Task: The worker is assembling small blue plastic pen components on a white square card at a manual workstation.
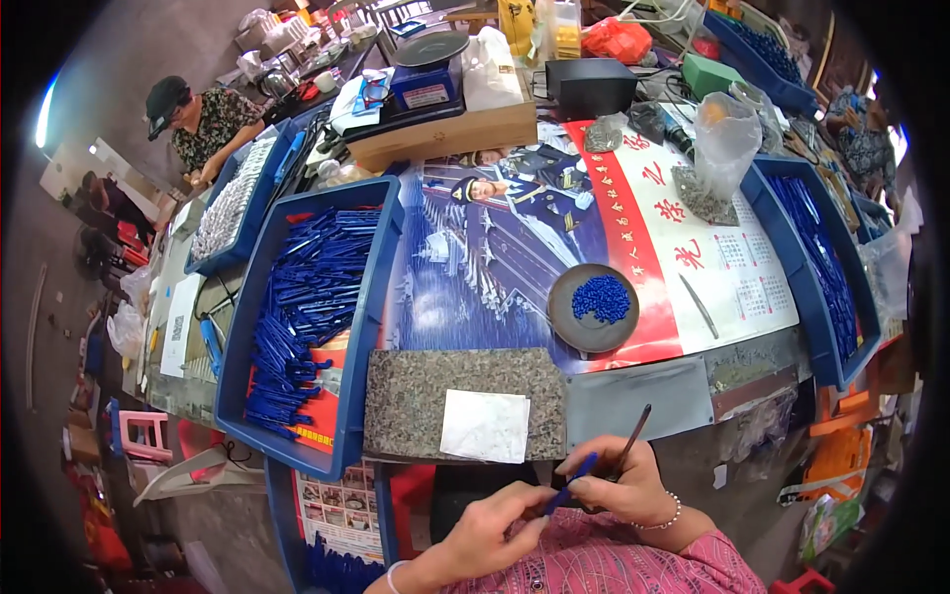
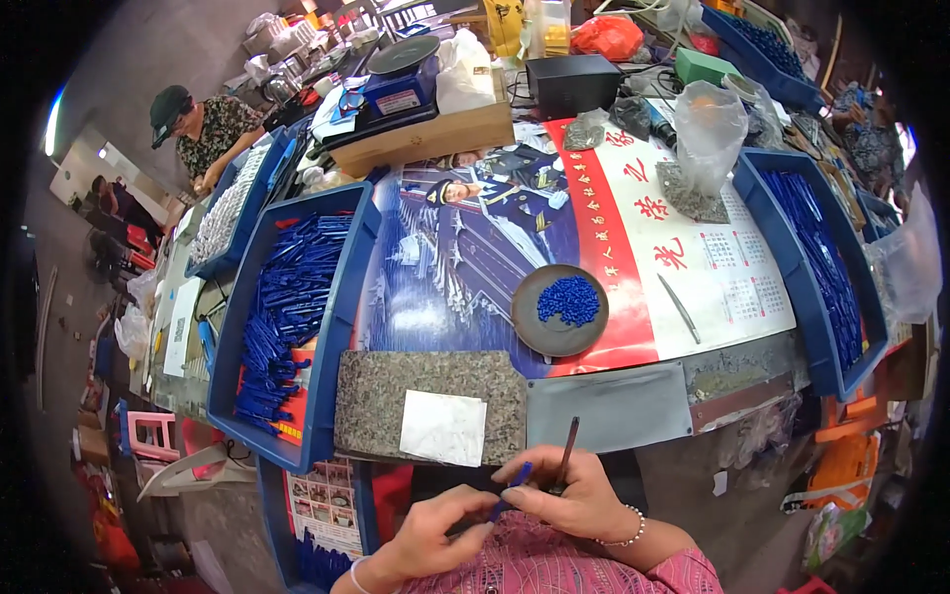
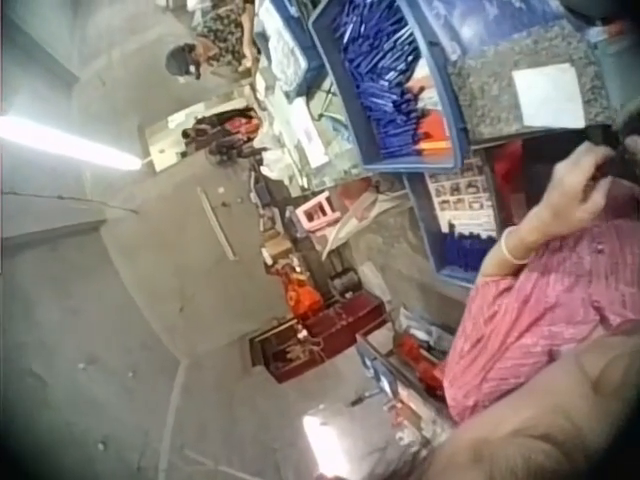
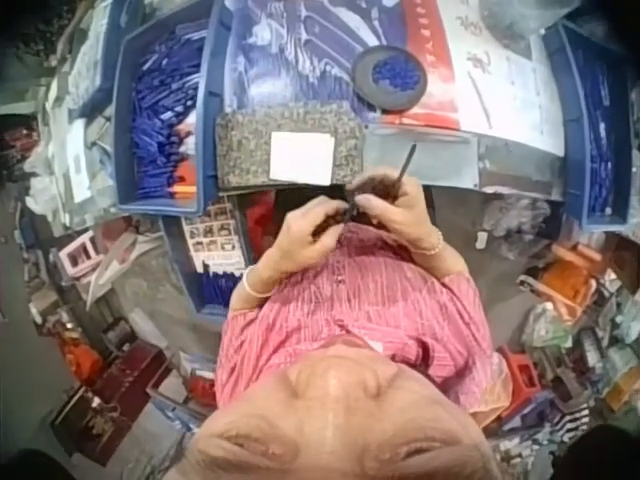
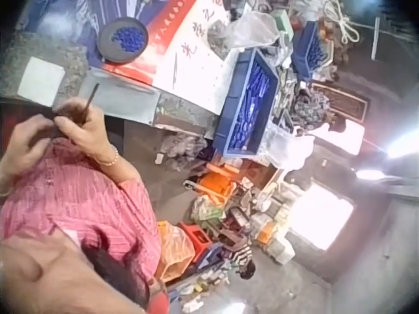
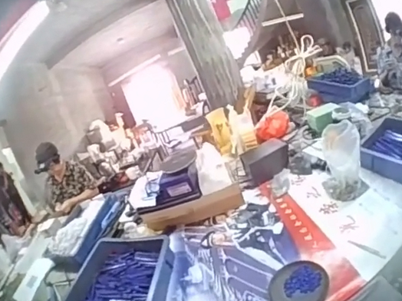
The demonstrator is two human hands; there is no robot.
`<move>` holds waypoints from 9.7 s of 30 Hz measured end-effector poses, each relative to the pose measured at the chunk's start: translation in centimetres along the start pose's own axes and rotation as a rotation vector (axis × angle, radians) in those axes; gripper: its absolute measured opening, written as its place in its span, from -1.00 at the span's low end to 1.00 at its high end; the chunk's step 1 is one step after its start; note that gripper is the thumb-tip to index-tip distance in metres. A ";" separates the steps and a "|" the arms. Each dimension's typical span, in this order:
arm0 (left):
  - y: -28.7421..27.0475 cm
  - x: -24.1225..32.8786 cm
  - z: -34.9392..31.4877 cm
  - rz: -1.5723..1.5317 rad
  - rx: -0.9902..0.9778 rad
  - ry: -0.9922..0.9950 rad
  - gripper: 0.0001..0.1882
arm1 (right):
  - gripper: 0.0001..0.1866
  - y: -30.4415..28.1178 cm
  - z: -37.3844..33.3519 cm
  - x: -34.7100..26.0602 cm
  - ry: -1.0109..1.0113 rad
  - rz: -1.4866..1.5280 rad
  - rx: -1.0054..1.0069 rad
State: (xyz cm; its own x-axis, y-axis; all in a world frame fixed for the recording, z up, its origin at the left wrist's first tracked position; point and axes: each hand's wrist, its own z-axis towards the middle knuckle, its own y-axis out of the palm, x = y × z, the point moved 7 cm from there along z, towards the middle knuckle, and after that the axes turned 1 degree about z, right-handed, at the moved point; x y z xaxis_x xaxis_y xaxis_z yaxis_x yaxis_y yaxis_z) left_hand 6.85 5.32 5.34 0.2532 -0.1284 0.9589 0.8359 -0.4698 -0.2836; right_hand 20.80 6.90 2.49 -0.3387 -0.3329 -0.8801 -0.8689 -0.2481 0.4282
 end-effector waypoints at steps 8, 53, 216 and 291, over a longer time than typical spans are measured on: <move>1.1 -2.9 -1.6 -0.040 -0.035 -0.032 -0.68 | -0.84 -0.1 -0.3 0.4 0.069 -0.150 0.095; 0.9 -7.1 -4.2 -0.927 -0.042 -0.489 -0.73 | -0.89 -7.2 12.3 -7.3 -0.302 -1.546 0.062; 2.0 -3.7 -3.1 0.405 0.207 0.054 -0.57 | -0.86 2.4 -0.8 4.1 0.202 -0.777 0.009; 0.1 -10.8 -2.5 -0.763 0.243 -0.602 -0.76 | -0.55 5.9 4.6 0.9 -0.246 -1.434 -0.204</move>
State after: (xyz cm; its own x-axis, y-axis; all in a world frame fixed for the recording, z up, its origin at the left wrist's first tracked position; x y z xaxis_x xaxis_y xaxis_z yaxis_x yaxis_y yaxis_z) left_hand 2.93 4.46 -4.97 -0.2444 0.6278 0.7390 0.9373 -0.0422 0.3459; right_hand 13.76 9.33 3.30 0.6813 0.4586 -0.5705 -0.4494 -0.3532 -0.8206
